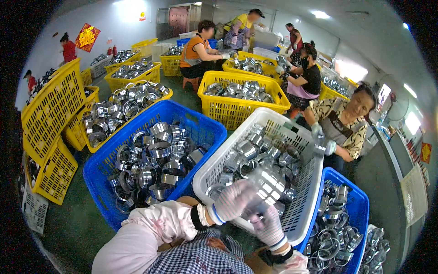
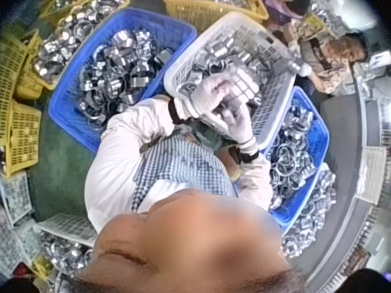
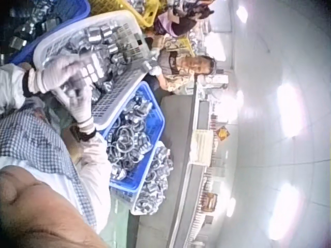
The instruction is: The worker is sorting circular metal rings from a white basket into separate blue bins on the factory floor.
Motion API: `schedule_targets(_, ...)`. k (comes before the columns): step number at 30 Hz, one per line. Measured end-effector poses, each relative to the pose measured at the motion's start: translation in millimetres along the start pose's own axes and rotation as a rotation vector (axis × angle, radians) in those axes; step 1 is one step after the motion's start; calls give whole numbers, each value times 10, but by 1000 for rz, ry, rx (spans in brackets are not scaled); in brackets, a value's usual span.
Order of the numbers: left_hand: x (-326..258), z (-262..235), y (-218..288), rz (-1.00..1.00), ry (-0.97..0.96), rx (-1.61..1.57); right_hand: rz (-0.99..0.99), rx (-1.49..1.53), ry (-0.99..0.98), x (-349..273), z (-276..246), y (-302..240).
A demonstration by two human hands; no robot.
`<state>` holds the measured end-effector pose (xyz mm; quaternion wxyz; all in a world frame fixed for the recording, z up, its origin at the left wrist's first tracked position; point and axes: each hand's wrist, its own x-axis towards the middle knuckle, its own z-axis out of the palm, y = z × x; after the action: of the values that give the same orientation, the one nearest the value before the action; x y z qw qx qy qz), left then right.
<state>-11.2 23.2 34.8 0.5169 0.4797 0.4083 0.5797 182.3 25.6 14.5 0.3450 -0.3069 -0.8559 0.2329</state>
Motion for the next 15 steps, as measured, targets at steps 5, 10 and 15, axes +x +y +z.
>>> schedule_targets(5,-46,37,-417,737,-47,685,25,-406,199,-61,-72,72)
schedule_targets(10,-59,30,34,-34,-259,-2,287,338,185,-83,-86,-92)
schedule_targets(15,136,59,-158,-224,20,-311,-157,-566,31,88,123,28)
